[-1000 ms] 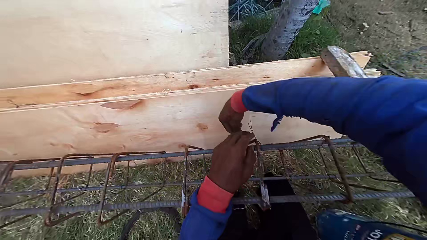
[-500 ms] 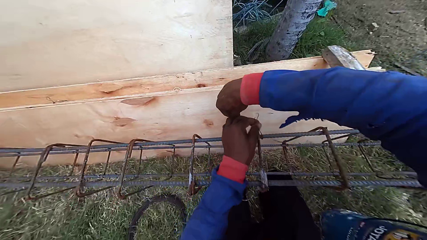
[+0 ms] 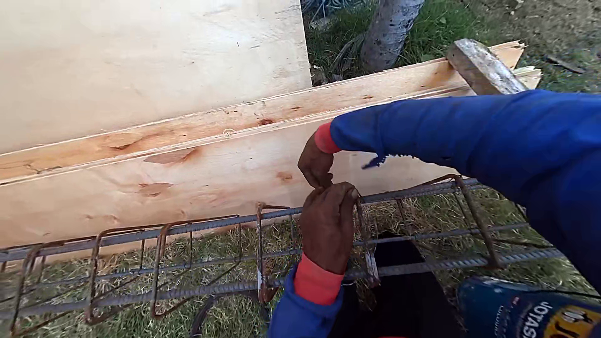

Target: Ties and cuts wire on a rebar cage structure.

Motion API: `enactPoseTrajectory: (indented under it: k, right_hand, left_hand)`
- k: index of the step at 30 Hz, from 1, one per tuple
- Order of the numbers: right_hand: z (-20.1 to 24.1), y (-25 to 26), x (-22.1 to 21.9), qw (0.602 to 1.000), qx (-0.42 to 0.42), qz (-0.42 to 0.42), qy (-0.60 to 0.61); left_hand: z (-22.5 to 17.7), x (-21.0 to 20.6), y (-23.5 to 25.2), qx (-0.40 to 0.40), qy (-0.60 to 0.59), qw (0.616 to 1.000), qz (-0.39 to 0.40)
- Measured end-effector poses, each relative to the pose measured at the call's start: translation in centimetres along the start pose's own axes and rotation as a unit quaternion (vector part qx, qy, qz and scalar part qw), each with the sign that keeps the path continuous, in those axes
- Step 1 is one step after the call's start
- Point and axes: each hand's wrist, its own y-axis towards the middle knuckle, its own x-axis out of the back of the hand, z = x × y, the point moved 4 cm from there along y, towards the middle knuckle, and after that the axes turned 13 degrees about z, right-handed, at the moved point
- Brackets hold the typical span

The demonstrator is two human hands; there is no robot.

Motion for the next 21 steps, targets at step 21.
enactPoseTrajectory:
  k: [21]
  right_hand:
    - [-9.7,-20.8,-2.5,0.922,0.229,-0.312,-0.004]
  left_hand:
    - [-0.5,1.0,5.2,0.173,-0.176,0.923,0.295]
